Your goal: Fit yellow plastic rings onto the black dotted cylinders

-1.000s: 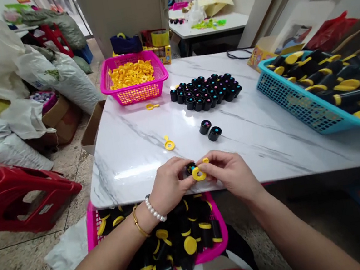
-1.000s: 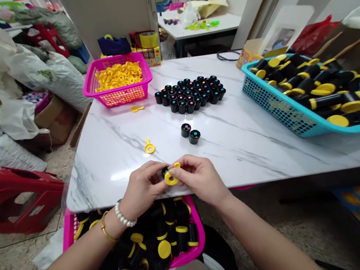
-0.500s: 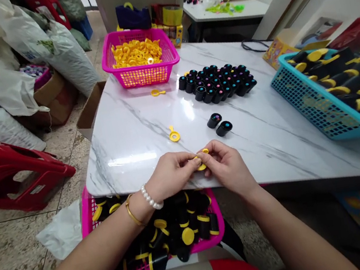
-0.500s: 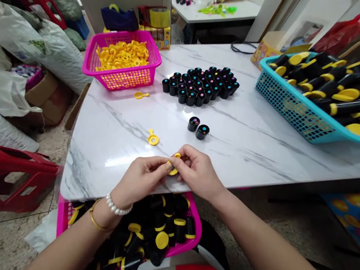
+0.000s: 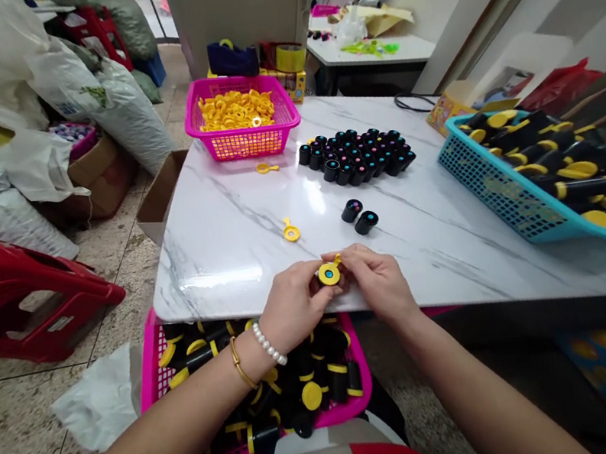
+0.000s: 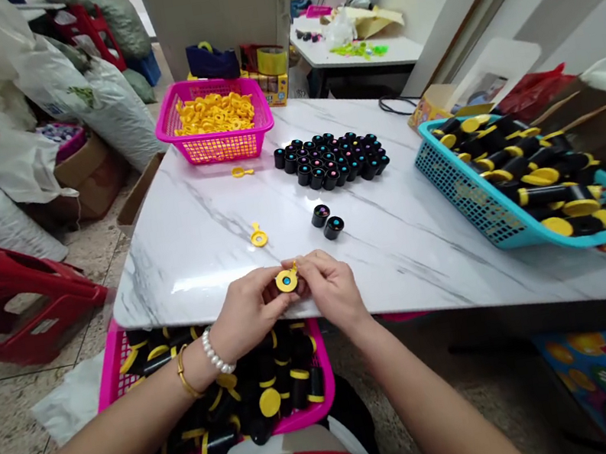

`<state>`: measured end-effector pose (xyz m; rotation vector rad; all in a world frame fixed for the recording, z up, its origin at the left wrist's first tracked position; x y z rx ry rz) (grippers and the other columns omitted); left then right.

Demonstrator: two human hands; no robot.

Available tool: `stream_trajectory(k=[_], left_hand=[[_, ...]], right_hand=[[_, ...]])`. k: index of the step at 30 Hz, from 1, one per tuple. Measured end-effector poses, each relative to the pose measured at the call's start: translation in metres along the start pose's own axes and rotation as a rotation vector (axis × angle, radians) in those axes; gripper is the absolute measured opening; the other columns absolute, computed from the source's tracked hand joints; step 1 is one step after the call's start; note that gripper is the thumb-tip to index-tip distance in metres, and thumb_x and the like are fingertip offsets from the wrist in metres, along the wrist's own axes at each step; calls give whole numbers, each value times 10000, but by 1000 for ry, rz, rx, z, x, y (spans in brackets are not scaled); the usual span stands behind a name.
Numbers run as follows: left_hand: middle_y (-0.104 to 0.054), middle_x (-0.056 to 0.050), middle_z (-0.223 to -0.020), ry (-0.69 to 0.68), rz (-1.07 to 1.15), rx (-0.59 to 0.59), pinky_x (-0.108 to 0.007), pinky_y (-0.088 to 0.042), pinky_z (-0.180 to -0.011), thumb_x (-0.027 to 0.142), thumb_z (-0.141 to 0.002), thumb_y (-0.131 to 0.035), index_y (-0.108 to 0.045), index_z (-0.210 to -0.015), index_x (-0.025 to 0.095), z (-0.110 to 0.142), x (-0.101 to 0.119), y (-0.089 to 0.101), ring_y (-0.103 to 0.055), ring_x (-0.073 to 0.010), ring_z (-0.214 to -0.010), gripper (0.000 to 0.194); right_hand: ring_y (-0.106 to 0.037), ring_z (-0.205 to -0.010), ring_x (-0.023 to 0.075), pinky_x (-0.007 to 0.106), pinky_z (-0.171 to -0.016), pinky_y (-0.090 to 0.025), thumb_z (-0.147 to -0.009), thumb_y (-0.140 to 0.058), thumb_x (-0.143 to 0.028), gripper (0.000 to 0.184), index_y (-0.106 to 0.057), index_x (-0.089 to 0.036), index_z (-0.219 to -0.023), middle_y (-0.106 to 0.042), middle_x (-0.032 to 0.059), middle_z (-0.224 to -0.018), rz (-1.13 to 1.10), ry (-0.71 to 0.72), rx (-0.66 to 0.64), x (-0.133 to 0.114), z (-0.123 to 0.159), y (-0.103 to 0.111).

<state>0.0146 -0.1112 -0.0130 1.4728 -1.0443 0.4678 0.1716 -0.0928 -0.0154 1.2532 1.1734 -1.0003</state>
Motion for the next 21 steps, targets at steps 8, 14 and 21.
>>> stream_trajectory(k=[8, 14, 21], left_hand=[[-589, 9, -752, -49, -24, -99, -234, -413, -679, 199, -794, -627, -639, -1100, 236, -4, -2, 4, -539, -129, -694, 309], [-620, -10, -784, -29, -35, -104, -253, -435, -702, 211, -815, -589, -640, -915, 186, -9, -5, -3, -568, -147, -744, 115], [-650, -55, -920, -61, -84, 9, -288, -487, -754, 282, -823, -564, -599, -1044, 170, 10, 0, -6, -608, -183, -860, 250]], right_hand=[[-517, -535, 87, 226, -530, -428, -756, -686, -391, 288, -698, -121, -857, -623, 12, -671, -312, -394, -487, -4, -23, 23], [-333, -346, 39, 153, -338, -209, -807, -637, -380, 335, -530, -192, -1063, -428, -113, -496, -2, -380, -511, -11, -24, 13], [-418, -402, 82, 190, -371, -323, -842, -607, -371, 396, -499, -219, -1191, -452, -73, -548, 57, -235, -455, -8, -3, 11]])
Point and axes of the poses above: each hand's wrist, its own z-axis away from the middle knuckle, its own y-axis out of the back of the hand, x = y × z, the point moved 1 cm from there along -z, towards the middle knuckle
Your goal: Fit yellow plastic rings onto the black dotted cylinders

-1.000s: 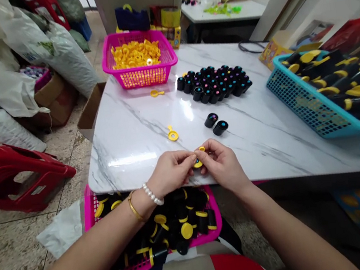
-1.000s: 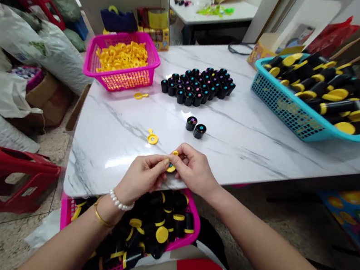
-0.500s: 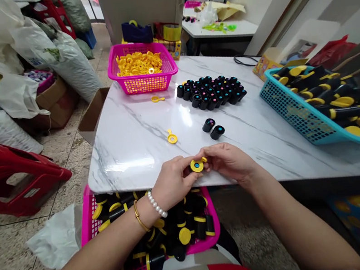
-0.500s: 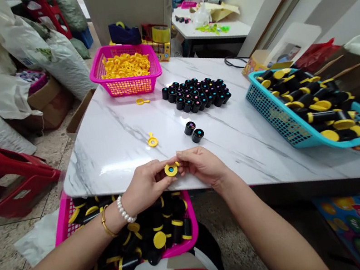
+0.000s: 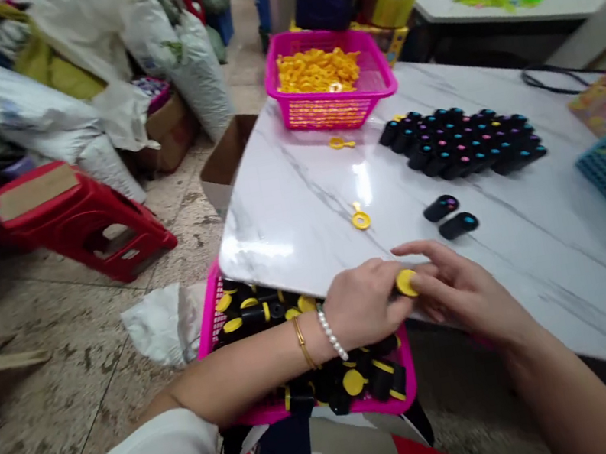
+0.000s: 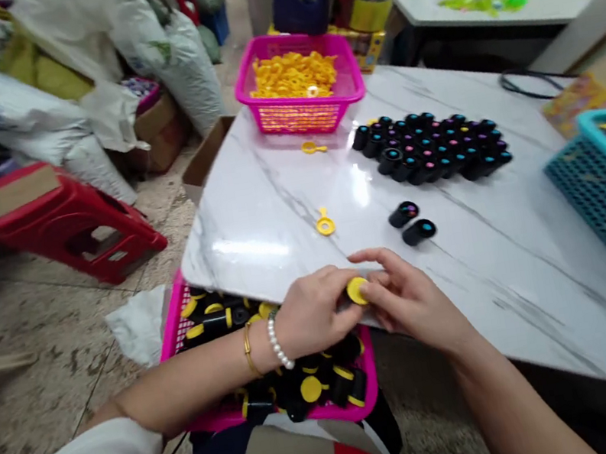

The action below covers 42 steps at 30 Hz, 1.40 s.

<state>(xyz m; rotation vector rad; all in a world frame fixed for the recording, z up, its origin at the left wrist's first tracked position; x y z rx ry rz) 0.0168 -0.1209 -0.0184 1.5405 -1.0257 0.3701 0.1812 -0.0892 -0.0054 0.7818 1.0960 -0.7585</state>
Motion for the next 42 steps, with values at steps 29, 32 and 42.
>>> stream_trajectory(k=[29, 32, 42], left_hand=[[-602, -48, -812, -38, -411, -168, -275, -452, -701, 267, -815, -544, -669, -840, 176, -88, -45, 39, -584, -163, -728, 157], [-597, -60, -850, -77, -465, -147, -283, -455, -694, 290, -837, -513, -628, -853, 161, -75, -35, 32, -578, -174, -751, 174], [-573, -61, -966, -120, -417, -310, -298, -490, -735, 263, -820, -541, -621, -1060, 205, -96, -25, 15, -592, -180, -799, 259]], right_hand=[[-477, -478, 91, 210, -463, -378, -844, -600, -348, 199, -609, -178, -948, -500, -42, -565, -147, 241, 363, 17, 14, -9], [-489, -472, 94, 207, -479, -404, -852, -584, -365, 214, -592, -171, -940, -532, -39, -529, -244, 221, 466, 14, 9, -6], [-531, -500, 97, 214, -492, -405, -862, -568, -348, 201, -610, -187, -975, -554, -22, -663, 111, 229, 610, 12, 9, -3]])
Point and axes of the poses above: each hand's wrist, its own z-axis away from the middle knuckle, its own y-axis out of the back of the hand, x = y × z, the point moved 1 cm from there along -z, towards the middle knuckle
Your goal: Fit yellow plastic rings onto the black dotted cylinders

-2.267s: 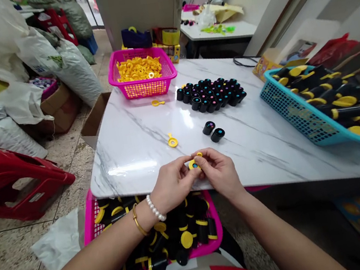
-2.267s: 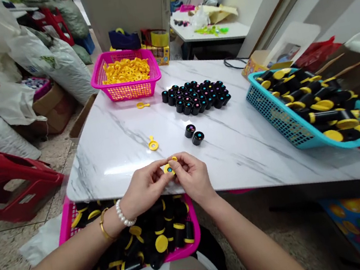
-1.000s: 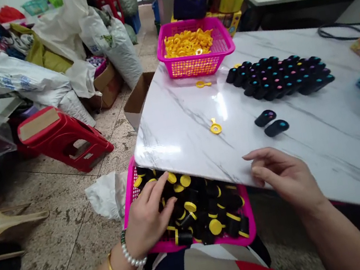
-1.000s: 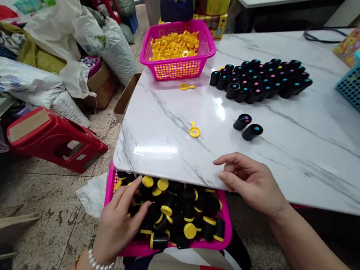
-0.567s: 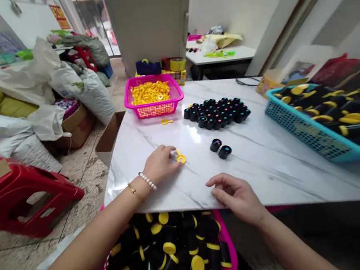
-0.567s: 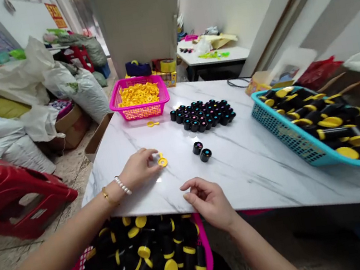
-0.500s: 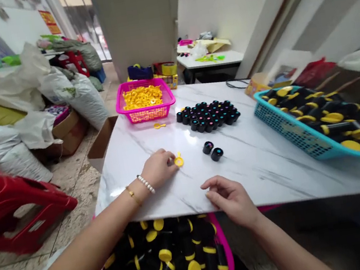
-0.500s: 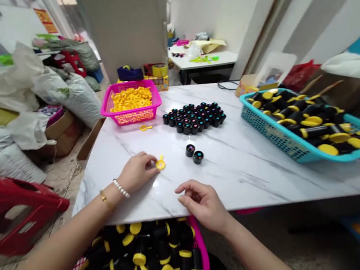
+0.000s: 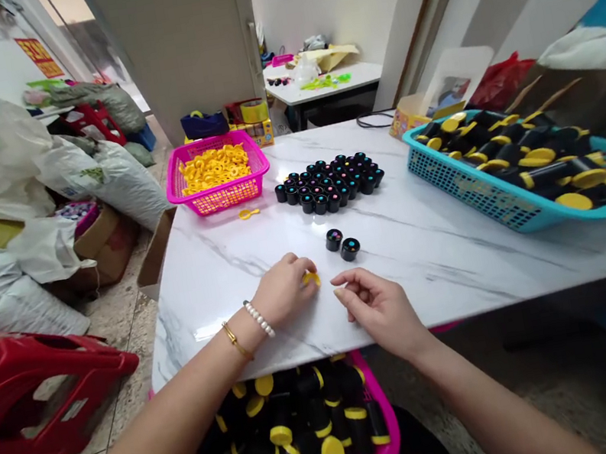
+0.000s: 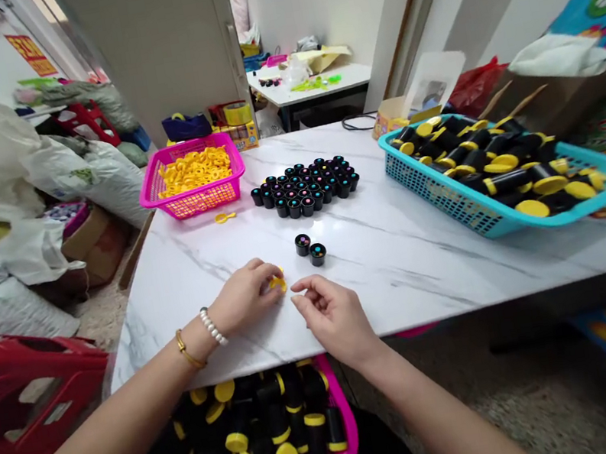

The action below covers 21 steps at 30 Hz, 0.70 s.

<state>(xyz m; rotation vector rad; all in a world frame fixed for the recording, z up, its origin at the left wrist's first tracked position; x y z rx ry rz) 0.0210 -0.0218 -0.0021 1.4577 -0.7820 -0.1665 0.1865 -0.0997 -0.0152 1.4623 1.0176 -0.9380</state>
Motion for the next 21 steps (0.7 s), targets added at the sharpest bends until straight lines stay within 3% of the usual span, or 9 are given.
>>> stream_trajectory(k=[4, 8, 12, 15, 18, 21], left_hand=[[-566, -81, -993, -56, 26, 53, -323, -483, -820, 217, -833, -512, -585, -1079, 174, 12, 22, -10, -570, -202, -912, 260], [-566, -97, -1011, -143, 40, 88, -354, -468, -859, 155, -844, -473, -565, -1050, 153, 26, 37, -17, -535, -217, -972, 226], [-583, -27, -871, -90, 324, 77, -266, -479, -711, 93, -762, -536, -537, -962, 175, 27, 43, -19, -553, -143, -766, 215], [-571, 2, -791, -68, 454, 157, -239, -460, -655, 88, -768, -533, -510, -890, 180, 23, 48, -21, -538, -117, -699, 155], [-572, -21, -820, -122, 457, 234, -267, -468, -693, 100, -784, -531, -505, -836, 170, 21, 55, -22, -547, -132, -753, 91], [-617, -24, -845, -123, 700, 34, -259, -501, -684, 163, -786, -592, -525, -882, 172, 20, 59, -16, -594, -131, -764, 118]], right_hand=[[-538, -545, 103, 240, -556, -439, -844, -582, -289, 250, -588, -190, -1074, -598, 9, -807, 225, 65, 23, 0, -3, 9], [-568, -638, 133, 260, -642, -450, -861, -561, -273, 155, -637, -193, -970, -606, 10, -742, 288, 128, 17, 2, 1, 17], [-563, -610, 124, 253, -581, -448, -872, -559, -356, 228, -613, -198, -1028, -601, 15, -777, 50, -21, 18, 8, 6, 23], [-542, -570, 104, 224, -507, -418, -861, -576, -399, 303, -581, -189, -1079, -581, 7, -775, -206, -179, -67, 10, 8, 26], [-544, -658, 105, 214, -576, -435, -782, -688, -353, 274, -615, -175, -978, -585, 5, -779, -290, -158, -125, 8, 7, 30], [-501, -576, 81, 188, -510, -391, -730, -743, -322, 223, -611, -168, -823, -548, -29, -657, -312, -177, -155, 9, 6, 34]])
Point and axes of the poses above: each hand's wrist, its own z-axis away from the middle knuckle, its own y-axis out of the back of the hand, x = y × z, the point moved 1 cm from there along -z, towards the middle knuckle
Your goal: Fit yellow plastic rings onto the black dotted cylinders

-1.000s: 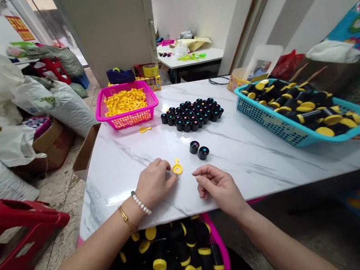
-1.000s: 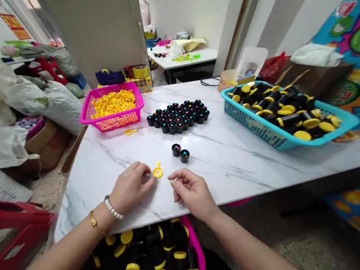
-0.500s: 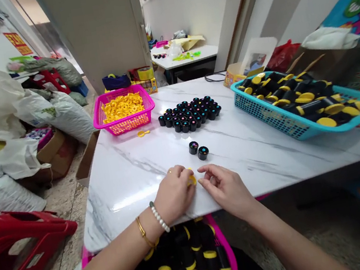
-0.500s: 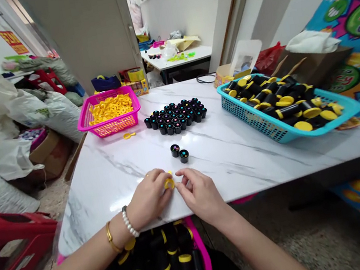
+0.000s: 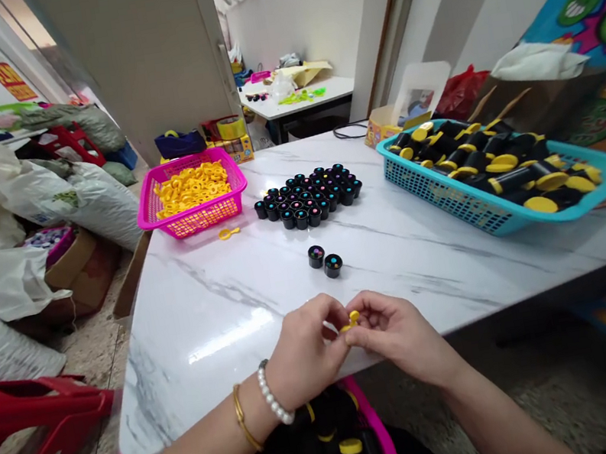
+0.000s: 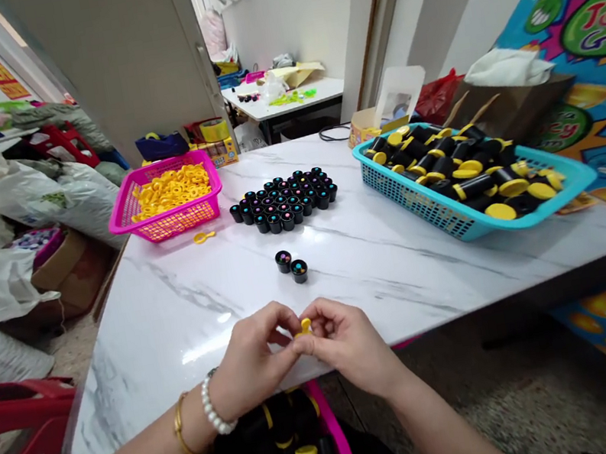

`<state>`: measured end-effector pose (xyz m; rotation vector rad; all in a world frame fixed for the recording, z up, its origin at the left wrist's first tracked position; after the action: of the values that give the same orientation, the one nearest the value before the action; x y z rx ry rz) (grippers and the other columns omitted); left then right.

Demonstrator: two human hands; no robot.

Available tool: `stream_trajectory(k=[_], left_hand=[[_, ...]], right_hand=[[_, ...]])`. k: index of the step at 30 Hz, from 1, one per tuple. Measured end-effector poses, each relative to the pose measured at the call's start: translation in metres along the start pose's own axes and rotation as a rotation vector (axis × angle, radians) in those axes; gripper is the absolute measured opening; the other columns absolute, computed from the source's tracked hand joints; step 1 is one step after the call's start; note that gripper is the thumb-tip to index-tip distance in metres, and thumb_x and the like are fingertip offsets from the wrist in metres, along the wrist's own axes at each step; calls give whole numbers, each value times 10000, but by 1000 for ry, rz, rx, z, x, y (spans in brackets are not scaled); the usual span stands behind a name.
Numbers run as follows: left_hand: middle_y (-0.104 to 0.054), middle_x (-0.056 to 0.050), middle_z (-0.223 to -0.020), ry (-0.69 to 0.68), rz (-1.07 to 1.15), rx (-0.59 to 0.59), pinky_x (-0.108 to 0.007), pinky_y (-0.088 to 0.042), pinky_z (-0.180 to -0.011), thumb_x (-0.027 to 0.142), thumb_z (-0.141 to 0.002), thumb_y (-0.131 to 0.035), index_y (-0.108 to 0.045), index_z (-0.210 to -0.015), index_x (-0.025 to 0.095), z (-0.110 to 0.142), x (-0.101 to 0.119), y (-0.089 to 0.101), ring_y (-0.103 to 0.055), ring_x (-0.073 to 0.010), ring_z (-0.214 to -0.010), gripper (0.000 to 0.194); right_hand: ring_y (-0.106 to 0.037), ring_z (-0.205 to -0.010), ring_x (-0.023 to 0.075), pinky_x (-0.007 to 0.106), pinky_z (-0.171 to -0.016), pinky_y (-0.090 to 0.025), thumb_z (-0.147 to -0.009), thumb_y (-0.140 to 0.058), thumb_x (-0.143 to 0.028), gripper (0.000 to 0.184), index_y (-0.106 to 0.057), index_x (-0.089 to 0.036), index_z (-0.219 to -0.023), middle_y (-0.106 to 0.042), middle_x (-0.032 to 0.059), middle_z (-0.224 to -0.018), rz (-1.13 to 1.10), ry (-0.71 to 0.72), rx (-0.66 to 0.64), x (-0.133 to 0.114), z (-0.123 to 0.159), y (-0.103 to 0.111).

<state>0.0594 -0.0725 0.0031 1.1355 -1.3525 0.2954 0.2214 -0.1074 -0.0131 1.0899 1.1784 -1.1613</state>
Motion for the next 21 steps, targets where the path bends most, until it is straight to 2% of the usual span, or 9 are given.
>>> stream_trajectory(k=[2, 4, 5, 7, 10, 13, 15, 18, 21], left_hand=[[-652, -40, -927, 89, 230, -164, -255, -527, -693, 215, -757, -663, -519, -994, 180, -2, 3, 7, -635, -144, -823, 280], [-656, -59, -1005, 122, 299, -221, -276, -538, -744, 246, -727, -708, -501, -1097, 187, -7, 1, 16, -642, -162, -895, 428], [-654, -61, -1014, 122, 264, -187, -288, -536, -766, 260, -729, -710, -501, -1125, 190, -11, -2, 21, -640, -164, -904, 453], [-652, -55, -976, 126, 126, -26, -299, -531, -763, 293, -747, -693, -517, -1136, 189, -24, -14, 30, -632, -158, -868, 440], [-640, -76, -1027, 142, -86, 167, -323, -521, -749, 315, -711, -721, -510, -1190, 176, -52, -38, 36, -611, -179, -868, 541], [-611, -90, -1177, 47, -257, 174, -378, -466, -891, 278, -660, -758, -499, -1253, 183, -79, -54, 37, -564, -225, -1025, 654], [-633, -57, -1150, -17, -298, 140, -380, -414, -963, 247, -673, -736, -576, -1162, 205, -89, -58, 39, -539, -228, -1081, 517], [-668, -13, -979, 44, -272, 137, -329, -444, -887, 211, -681, -694, -626, -967, 208, -81, -56, 45, -583, -196, -958, 295], [-648, -3, -923, 153, -266, 172, -299, -460, -774, 192, -677, -672, -589, -940, 198, -39, -46, 54, -585, -173, -842, 276]], right_hand=[[-433, -461, 56, 175, -423, -320, -750, -721, -354, 232, -586, -166, -759, -501, -54, -557, -59, -55, -18, 2, -1, 3], [-401, -422, 44, 168, -393, -289, -762, -706, -376, 243, -592, -162, -744, -501, -55, -535, -88, -48, 28, 3, -2, 7], [-393, -417, 40, 166, -388, -282, -760, -708, -378, 241, -608, -158, -751, -503, -53, -534, -79, -28, 74, 4, -2, 9], [-380, -404, 37, 165, -377, -274, -755, -713, -382, 244, -633, -152, -766, -493, -54, -517, -40, -9, 147, 4, -2, 11], [-377, -367, 51, 172, -349, -267, -795, -661, -423, 272, -632, -154, -819, -477, -55, -463, 8, -54, 136, 5, 2, 8], [-466, -437, 85, 185, -393, -352, -852, -589, -428, 266, -609, -164, -875, -548, -20, -532, 76, -58, 52, 7, 6, 2], [-535, -563, 110, 204, -482, -424, -873, -567, -401, 233, -604, -172, -883, -593, 12, -657, 162, -1, 31, 8, 10, -1], [-565, -703, 137, 238, -600, -465, -907, -520, -361, 201, -622, -189, -916, -594, 37, -805, 321, 96, 45, 7, 15, 0], [-575, -815, 167, 277, -701, -461, -926, -488, -325, 207, -647, -216, -1000, -596, 58, -915, 466, 182, 76, 2, 17, 7]])
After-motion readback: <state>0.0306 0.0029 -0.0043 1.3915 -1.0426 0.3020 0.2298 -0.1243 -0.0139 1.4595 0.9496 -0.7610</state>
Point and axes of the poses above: each hand's wrist, its own z-axis away from the middle knuckle, its own y-axis out of the back of the hand, x = y × z, the point moved 1 cm from there along -z, towards the middle knuckle
